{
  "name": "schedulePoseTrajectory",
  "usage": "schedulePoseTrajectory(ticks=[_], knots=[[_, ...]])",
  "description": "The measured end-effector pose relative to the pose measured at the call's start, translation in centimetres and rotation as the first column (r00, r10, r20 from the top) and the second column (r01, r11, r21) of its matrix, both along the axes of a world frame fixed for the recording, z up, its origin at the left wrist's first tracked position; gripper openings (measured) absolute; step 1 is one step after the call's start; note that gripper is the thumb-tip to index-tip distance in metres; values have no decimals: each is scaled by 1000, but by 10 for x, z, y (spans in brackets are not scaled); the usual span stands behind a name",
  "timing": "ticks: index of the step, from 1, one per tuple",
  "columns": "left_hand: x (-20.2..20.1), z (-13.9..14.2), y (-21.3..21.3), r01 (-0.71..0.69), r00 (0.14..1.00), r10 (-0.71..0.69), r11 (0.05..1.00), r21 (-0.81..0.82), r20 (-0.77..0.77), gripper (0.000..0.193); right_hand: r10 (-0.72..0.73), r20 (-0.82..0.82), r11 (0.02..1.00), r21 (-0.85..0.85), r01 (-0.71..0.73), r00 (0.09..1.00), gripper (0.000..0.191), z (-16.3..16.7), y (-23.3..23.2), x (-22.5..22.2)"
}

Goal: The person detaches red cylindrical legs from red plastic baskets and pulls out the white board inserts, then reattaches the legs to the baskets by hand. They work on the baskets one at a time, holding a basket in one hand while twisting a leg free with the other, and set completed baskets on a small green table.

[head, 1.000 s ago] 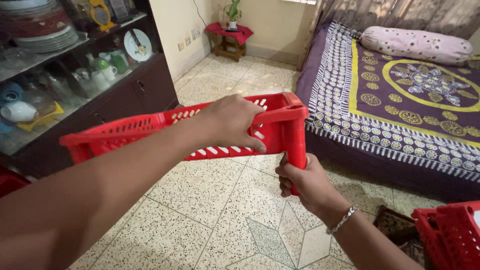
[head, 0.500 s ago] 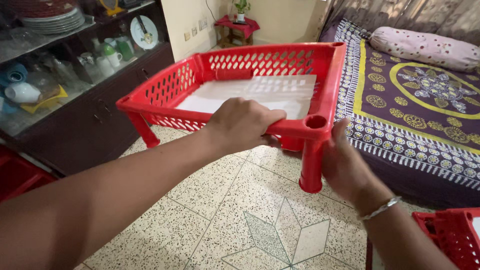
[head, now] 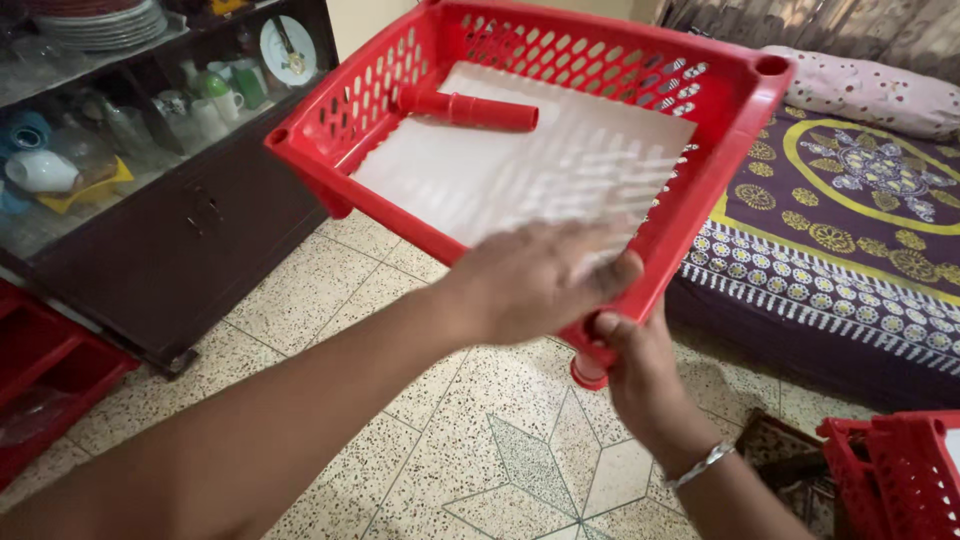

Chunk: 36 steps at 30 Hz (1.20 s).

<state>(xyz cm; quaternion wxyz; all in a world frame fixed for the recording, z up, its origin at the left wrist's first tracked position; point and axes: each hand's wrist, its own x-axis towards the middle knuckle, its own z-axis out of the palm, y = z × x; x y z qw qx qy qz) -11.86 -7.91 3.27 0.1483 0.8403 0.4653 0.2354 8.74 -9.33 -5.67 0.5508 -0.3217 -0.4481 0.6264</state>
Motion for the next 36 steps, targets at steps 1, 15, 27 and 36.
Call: schedulePoseTrajectory(ticks=[1, 15, 27, 36], knots=[[-5, 3, 13, -90, 995, 92, 993, 77, -22, 89, -34, 27, 999, 26, 33, 999, 63, -10, -5, -1], [-91, 37, 76, -382, 812, 327, 924, -16, -484, 48, 82, -119, 996, -34, -86, 990, 57, -42, -22, 20], [-3, 60, 59, 280, 623, 119, 889, -363, 773, 76, 51, 81, 998, 26, -54, 995, 77, 3, -25, -19], [64, 64, 33, -75, 919, 210, 923, -377, 332, 72, 12, 256, 979, 194, -64, 967, 98, 46, -35, -63]])
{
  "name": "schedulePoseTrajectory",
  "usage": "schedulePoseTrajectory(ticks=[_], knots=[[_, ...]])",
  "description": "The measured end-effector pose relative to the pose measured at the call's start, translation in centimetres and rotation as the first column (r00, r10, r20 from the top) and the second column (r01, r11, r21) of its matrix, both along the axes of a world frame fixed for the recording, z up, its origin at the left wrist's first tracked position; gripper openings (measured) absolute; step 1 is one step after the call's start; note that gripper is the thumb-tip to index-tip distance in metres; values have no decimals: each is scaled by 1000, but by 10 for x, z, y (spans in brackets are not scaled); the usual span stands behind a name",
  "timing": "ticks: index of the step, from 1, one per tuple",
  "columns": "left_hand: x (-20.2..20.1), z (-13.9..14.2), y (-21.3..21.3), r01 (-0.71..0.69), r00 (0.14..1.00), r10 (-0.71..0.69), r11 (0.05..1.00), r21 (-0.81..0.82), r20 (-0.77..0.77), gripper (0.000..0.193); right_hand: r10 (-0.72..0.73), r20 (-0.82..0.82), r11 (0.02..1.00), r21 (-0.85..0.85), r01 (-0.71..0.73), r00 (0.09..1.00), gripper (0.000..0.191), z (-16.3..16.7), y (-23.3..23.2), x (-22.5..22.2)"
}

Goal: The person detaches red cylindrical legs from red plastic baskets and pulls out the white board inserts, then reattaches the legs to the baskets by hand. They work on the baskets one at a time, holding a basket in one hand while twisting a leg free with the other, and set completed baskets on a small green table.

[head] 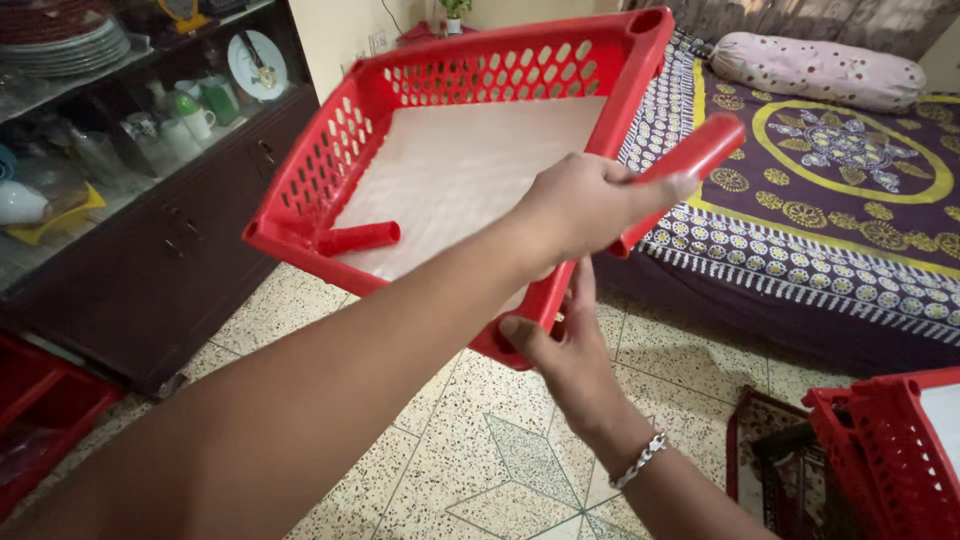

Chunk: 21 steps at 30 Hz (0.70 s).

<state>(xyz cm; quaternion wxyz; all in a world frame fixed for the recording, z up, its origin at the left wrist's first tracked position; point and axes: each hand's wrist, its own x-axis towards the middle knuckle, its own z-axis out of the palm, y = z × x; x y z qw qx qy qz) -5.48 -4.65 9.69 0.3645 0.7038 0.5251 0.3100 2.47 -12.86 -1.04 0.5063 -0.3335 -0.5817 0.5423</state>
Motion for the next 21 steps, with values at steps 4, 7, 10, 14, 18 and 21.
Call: schedulePoseTrajectory(ticks=[4, 7, 10, 14, 18, 21], knots=[[-1, -1, -16, -121, 987, 131, 986, 114, -90, 59, -30, 152, 999, 47, 23, 988, 95, 5, 1, -2], [-7, -2, -22, -180, 951, 254, 919, 351, -176, 52, 207, -117, 962, -155, -224, 971, 95, 8, 4, 9], [-21, -3, -22, -100, 953, 215, 887, 450, -213, 49, 233, -436, 954, -69, -290, 869, 84, 13, 11, 21], [-32, -6, -23, -88, 970, 188, 861, 501, -153, 53, 32, -520, 969, -192, -154, 854, 59, 29, 30, 32], [-29, -11, -24, 3, 951, 129, 905, 425, -282, 58, -62, -367, 951, -304, -57, 928, 58, 42, 33, 34], [-24, -15, -25, 148, 900, 35, 914, 379, -435, 57, -125, -318, 908, -418, -21, 940, 53, 43, 30, 33]])
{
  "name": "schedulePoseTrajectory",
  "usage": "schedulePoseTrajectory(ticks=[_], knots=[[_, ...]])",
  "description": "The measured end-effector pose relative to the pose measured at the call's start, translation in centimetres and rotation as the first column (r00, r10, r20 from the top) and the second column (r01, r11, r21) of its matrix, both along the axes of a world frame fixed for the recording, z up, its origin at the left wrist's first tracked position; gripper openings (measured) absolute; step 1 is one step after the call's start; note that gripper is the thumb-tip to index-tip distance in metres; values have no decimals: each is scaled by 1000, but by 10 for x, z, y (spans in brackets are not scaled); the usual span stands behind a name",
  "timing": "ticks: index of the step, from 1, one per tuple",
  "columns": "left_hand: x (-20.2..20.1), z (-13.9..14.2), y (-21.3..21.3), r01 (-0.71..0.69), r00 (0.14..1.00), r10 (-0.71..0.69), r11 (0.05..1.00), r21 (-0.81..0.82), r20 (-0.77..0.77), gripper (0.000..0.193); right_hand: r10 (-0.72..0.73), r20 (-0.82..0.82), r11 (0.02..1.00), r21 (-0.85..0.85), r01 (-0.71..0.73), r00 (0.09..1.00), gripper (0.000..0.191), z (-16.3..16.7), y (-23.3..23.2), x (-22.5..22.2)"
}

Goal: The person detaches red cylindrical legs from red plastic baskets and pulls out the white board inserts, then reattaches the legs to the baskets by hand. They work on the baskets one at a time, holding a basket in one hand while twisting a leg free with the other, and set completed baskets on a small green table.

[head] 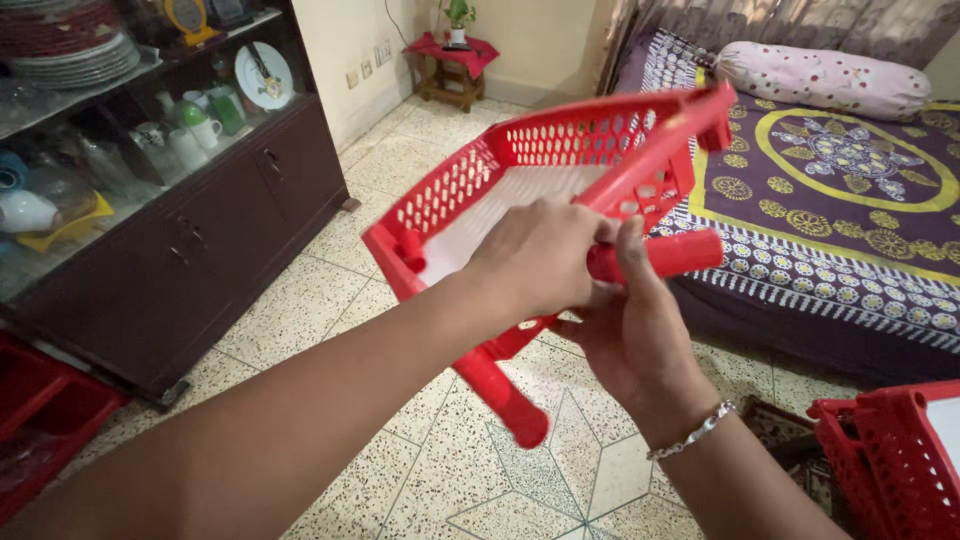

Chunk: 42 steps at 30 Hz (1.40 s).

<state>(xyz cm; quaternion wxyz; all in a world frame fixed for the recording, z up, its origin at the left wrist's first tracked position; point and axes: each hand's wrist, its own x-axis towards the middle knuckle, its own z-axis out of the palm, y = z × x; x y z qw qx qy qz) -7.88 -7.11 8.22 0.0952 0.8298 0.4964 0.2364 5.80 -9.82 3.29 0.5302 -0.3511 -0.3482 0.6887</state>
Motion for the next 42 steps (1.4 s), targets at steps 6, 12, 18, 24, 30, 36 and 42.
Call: schedulePoseTrajectory(ticks=[6, 12, 18, 24, 30, 36, 42], knots=[[-2, -4, 4, 168, 986, -168, 980, 106, -12, 91, -41, -294, 999, 10, 46, 955, 35, -26, 5, 16], [2, 19, 18, 117, 983, -168, 882, 457, 72, 90, -72, -435, 997, -5, 78, 897, 29, -42, 10, 20], [16, 49, 5, 52, 998, -44, 981, 188, -44, 74, -69, -447, 997, -67, 44, 892, 46, -24, 4, 10], [50, 85, -10, -114, 966, 116, 993, 24, -231, 76, 68, -491, 997, 51, -48, 869, 55, -25, 1, 14], [71, 93, -5, 46, 965, -6, 988, 148, -260, 43, 78, -511, 996, 82, -42, 856, 58, -32, 7, 28], [92, 92, 2, 164, 926, -91, 971, 174, -365, 60, 148, -589, 989, 103, -109, 795, 60, -28, 18, 56], [121, 104, 3, 50, 946, 24, 975, 217, -322, 89, 160, -587, 987, 98, -127, 794, 55, -27, 24, 71]])
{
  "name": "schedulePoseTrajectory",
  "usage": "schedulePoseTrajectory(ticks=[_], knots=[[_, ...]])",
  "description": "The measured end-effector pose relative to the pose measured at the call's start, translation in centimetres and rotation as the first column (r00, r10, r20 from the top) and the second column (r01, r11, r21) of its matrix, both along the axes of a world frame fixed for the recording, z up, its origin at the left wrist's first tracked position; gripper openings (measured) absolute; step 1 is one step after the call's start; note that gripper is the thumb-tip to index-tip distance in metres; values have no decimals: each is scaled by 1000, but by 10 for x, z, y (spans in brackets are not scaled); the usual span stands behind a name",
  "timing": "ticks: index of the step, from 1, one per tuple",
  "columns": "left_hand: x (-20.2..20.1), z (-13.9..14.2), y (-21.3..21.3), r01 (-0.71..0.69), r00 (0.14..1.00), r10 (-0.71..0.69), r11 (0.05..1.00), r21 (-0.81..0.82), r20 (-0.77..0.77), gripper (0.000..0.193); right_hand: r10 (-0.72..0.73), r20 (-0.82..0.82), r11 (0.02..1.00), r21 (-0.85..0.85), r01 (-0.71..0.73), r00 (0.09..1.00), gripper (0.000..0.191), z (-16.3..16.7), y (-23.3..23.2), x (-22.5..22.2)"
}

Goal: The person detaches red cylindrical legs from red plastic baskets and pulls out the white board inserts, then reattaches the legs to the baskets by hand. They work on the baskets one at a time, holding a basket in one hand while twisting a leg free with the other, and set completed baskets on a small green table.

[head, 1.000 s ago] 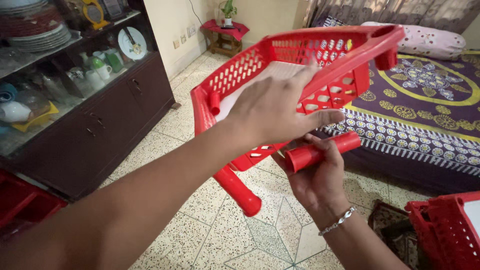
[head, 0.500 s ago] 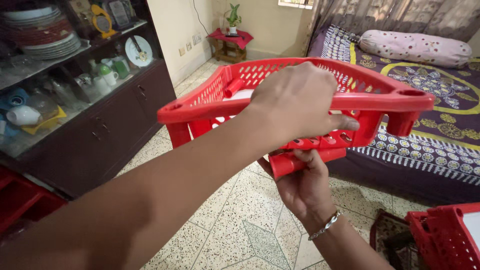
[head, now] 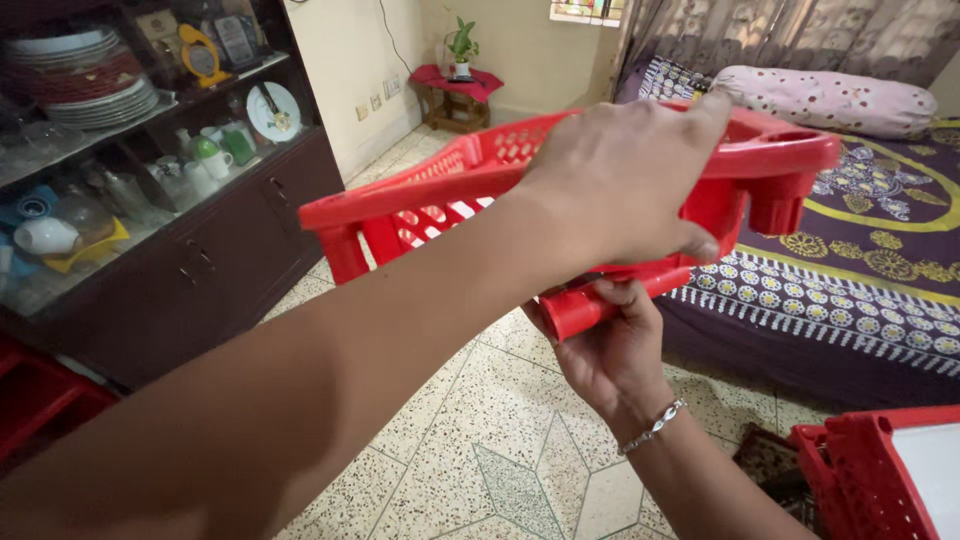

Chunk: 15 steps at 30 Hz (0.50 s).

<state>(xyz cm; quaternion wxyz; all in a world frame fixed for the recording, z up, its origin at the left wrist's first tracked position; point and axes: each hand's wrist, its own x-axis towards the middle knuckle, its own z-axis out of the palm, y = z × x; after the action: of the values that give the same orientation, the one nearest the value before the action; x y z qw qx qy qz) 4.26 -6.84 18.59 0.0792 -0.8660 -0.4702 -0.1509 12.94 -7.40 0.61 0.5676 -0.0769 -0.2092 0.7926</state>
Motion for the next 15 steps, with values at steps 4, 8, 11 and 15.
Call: schedulePoseTrajectory(ticks=[4, 8, 11, 15], knots=[[13, -1, 2, -53, 998, 54, 997, 64, -14, 89, -2, 13, 1000, -29, 2, 1000, 55, -1, 1, 15], [11, -1, 11, 126, 984, -142, 980, 151, 103, 75, -1, 173, 999, 50, -7, 985, 52, 1, 6, 34], [8, 0, 21, 109, 982, -136, 976, 188, 133, 74, 11, 240, 996, 81, -32, 971, 50, 3, 7, 53], [9, -7, 26, 88, 982, -132, 953, 290, 138, 75, 23, 239, 989, 138, -57, 971, 51, 8, 14, 77]])
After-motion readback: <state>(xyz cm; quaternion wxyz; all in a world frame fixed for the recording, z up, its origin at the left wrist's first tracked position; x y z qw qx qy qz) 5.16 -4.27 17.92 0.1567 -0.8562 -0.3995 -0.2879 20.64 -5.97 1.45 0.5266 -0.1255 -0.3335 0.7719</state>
